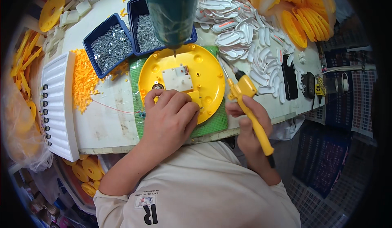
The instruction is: Assembling yellow plastic components using an electric screwdriver and a soldering iron.
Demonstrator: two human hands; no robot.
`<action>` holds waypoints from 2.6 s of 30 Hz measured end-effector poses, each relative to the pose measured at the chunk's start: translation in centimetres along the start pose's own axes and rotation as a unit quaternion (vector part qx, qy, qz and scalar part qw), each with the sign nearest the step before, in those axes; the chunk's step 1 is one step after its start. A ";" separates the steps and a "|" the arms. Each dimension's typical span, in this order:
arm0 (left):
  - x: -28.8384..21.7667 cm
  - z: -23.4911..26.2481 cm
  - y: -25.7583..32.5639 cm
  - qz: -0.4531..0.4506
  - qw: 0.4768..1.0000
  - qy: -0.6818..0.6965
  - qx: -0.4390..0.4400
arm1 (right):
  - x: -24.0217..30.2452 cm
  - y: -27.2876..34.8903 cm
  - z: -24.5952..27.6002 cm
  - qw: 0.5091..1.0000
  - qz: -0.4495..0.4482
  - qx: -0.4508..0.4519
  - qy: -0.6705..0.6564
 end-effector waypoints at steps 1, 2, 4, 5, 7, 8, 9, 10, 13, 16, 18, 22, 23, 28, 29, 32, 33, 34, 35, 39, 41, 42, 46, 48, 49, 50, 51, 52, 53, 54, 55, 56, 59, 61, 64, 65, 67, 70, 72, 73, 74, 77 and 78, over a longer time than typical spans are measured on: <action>0.0 0.1 0.0 0.001 1.000 -0.001 -0.001 | -0.3 -0.5 -0.5 1.000 0.001 0.001 -0.001; 0.1 0.1 0.1 0.000 1.000 -0.005 0.002 | -0.8 -0.9 -1.0 1.000 -0.006 -0.003 0.014; 0.1 0.7 0.0 0.000 1.000 -0.008 0.005 | -1.4 -2.0 -1.6 0.999 -0.013 -0.007 0.029; 0.3 1.4 -0.1 -0.002 1.000 -0.004 0.019 | -1.2 -2.7 -2.0 0.996 0.022 0.005 0.083; 1.5 2.9 -0.2 -0.003 0.999 -0.002 0.031 | -1.2 -3.9 -2.8 0.978 0.091 0.029 0.187; 2.8 4.1 0.1 0.001 1.000 -0.017 0.025 | -1.9 -4.2 -2.7 0.976 0.087 0.029 0.197; 4.3 5.1 0.6 0.006 0.999 -0.031 0.018 | -2.5 -4.5 -2.7 0.976 0.088 0.032 0.195; 5.6 5.8 1.2 0.015 0.998 -0.051 0.035 | -2.7 -4.7 -2.9 0.957 0.108 0.048 0.265; 8.3 6.7 3.9 0.041 0.992 -0.094 0.069 | -3.4 -4.8 -3.3 0.942 0.098 0.067 0.315; 9.4 4.9 6.6 0.044 0.975 -0.115 0.185 | -3.3 -4.9 -3.5 0.942 0.085 0.081 0.315; 10.0 6.5 6.9 0.070 0.978 -0.110 0.164 | -3.3 -4.6 -3.4 0.941 0.076 0.084 0.319; 13.4 10.8 8.5 0.177 0.975 -0.093 0.098 | -2.2 -3.5 -3.4 0.929 0.074 0.099 0.349; 14.4 11.8 8.8 0.213 0.971 -0.079 0.076 | -1.9 -2.9 -3.4 0.929 0.072 0.113 0.344; 15.9 11.9 9.5 0.251 0.939 0.224 -0.073 | -0.3 -0.7 -4.0 0.931 0.068 0.153 0.324; 16.1 10.9 9.7 0.283 0.865 0.391 -0.138 | -0.1 -0.8 -4.0 0.931 0.069 0.153 0.324; 12.2 7.5 6.4 0.275 0.806 0.517 -0.086 | 1.0 -1.1 -3.9 0.936 0.103 0.136 0.308; 10.1 6.6 5.2 0.293 0.823 0.485 -0.029 | 1.3 -1.5 -4.0 0.949 0.108 0.136 0.264; 7.8 5.9 3.9 0.284 0.839 0.464 0.017 | 1.7 -1.8 -4.2 0.959 0.113 0.138 0.219; 5.8 5.7 2.2 0.189 0.918 0.341 0.076 | 2.0 -1.7 -4.3 0.958 0.115 0.134 0.225; 1.3 3.9 -0.2 0.085 0.962 0.242 0.093 | 1.9 -1.7 -4.9 0.984 0.082 0.132 0.082; 0.8 3.4 -0.3 0.075 0.963 0.243 0.088 | 1.7 -1.6 -5.3 0.985 0.066 0.155 0.023; 0.5 3.3 -0.3 0.068 0.964 0.245 0.083 | 1.5 -1.4 -5.3 0.987 0.056 0.151 0.013; 0.2 3.1 -0.3 0.064 0.963 0.245 0.089 | 1.3 -1.1 -5.0 0.990 0.053 0.127 0.013; 0.2 3.0 -0.2 0.067 0.961 0.255 0.088 | 1.1 -0.9 -4.9 0.993 0.037 0.112 0.002; 0.2 2.9 -0.1 0.067 0.961 0.254 0.087 | 1.1 -0.9 -4.8 0.993 0.037 0.113 0.001; 0.4 2.9 0.0 0.078 0.958 0.264 0.085 | 1.1 -0.9 -4.9 0.993 0.040 0.114 0.005; 0.5 2.9 0.1 0.088 0.954 0.274 0.082 | 1.1 -0.9 -4.9 0.992 0.043 0.115 0.009; 0.4 3.1 0.1 0.088 0.954 0.274 0.082 | 1.1 -0.9 -4.9 0.992 0.043 0.116 0.009; 0.6 3.1 0.1 0.110 0.945 0.292 0.100 | 1.1 -1.0 -5.0 0.992 0.042 0.116 0.009; 0.7 3.0 0.2 0.132 0.934 0.309 0.119 | 1.0 -1.0 -5.1 0.992 0.041 0.116 0.009; 0.7 2.9 0.2 0.132 0.934 0.310 0.119 | 1.1 -1.3 -5.1 0.992 0.041 0.116 0.008; 0.8 2.8 0.2 0.135 0.929 0.325 0.113 | 1.5 -1.6 -5.3 0.989 0.067 0.129 0.033; 1.7 3.0 0.3 0.162 0.926 0.327 0.103 | 1.8 -2.1 -4.1 0.984 0.097 0.143 0.041; 2.7 2.7 0.3 0.182 0.926 0.316 0.102 | 2.3 -2.6 -1.8 0.990 0.077 0.091 0.073; 4.1 3.0 0.1 0.144 0.979 0.138 0.035 | 1.4 -3.5 1.8 0.995 -0.085 -0.048 -0.008; 4.3 2.6 0.1 0.145 0.979 0.138 0.036 | 1.1 -4.0 2.4 0.990 -0.099 -0.069 -0.069; 3.5 2.9 -0.3 0.081 0.994 0.079 -0.014 | 0.2 -3.9 3.5 0.987 -0.129 -0.068 -0.066; 3.5 1.7 -0.2 0.092 0.991 0.096 0.018 | -1.5 -3.0 4.3 0.973 -0.197 -0.035 -0.113; 3.4 1.6 -0.2 0.092 0.992 0.085 0.015 | -2.0 -2.6 4.6 0.971 -0.205 -0.018 -0.121; 3.4 1.6 -0.3 0.091 0.993 0.073 0.010 | -2.1 -2.5 4.4 0.969 -0.211 -0.001 -0.130; 3.4 1.5 -0.3 0.092 0.993 0.074 0.011 | -2.1 -2.4 4.4 0.968 -0.213 -0.001 -0.130; 3.6 1.4 -0.4 0.104 0.991 0.085 0.015 | -2.2 -2.3 4.0 0.963 -0.227 0.003 -0.143; 3.6 1.4 -0.5 0.103 0.991 0.086 0.016 | -2.2 -2.3 3.8 0.962 -0.232 0.007 -0.144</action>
Point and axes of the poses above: each hand's wrist, its own y-axis away from the middle knuckle, its own z-axis out of the back of the hand, x = y × z, the point moved 8 cm from there along -y, towards the middle knuckle, and after that the axes turned 15 degrees about -y, right-handed, at the moved point
